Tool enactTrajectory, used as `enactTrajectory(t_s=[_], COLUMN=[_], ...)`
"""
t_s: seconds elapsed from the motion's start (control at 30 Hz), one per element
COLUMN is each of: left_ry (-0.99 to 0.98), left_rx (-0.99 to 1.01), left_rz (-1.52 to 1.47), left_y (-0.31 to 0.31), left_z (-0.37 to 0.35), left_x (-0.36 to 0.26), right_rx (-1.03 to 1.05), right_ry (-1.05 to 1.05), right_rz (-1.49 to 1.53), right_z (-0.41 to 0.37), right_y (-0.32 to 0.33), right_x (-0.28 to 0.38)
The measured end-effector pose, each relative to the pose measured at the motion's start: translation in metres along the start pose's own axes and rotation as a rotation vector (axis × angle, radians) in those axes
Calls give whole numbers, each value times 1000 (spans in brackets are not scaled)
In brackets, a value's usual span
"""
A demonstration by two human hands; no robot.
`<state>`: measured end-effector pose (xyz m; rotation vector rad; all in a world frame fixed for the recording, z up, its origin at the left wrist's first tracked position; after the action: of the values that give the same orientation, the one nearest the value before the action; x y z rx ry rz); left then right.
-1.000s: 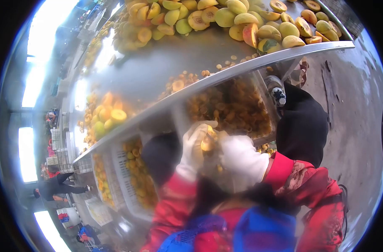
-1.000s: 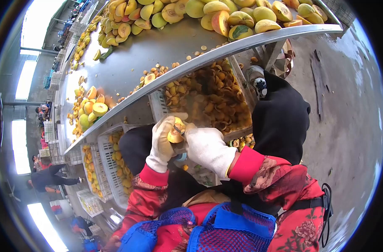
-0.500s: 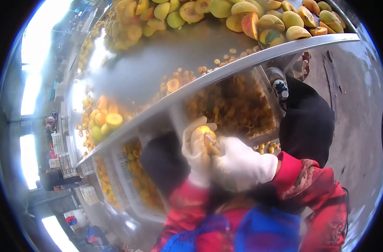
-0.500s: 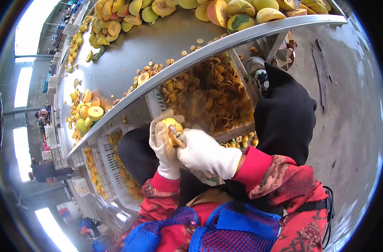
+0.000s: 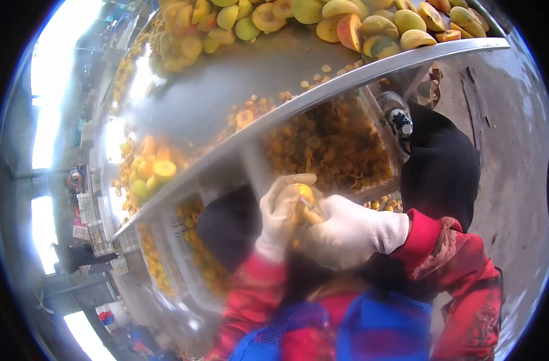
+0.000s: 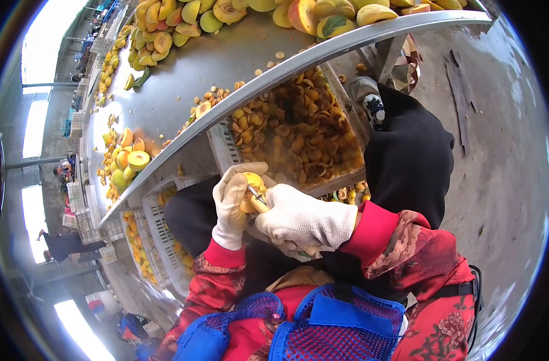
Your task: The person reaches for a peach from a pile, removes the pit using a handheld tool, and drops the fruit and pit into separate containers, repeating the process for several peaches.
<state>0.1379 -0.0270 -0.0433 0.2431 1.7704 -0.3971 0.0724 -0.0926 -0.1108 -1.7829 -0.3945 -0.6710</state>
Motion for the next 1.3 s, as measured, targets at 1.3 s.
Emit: enactTrajectory(t_s=[1.3], left_ry=[-77], left_rx=[-110], left_rz=[-120], left_y=[-7], left_z=[-5], left_x=[10], right_rx=[-209], right_ry=[56], right_rz=[251], right_z=[-40], right_y=[-32], right_x=[49])
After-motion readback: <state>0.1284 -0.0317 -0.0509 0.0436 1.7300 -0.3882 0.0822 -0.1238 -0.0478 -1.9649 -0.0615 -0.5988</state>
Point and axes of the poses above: each hand's wrist, its own z-axis towards the middle knuckle, its own y-axis out of the back of the hand, x = y × z, the point moved 8 cm from there along z, towards the middle knuckle, and after that the axes turned 12 degrees about x, right-handed, at the moved point
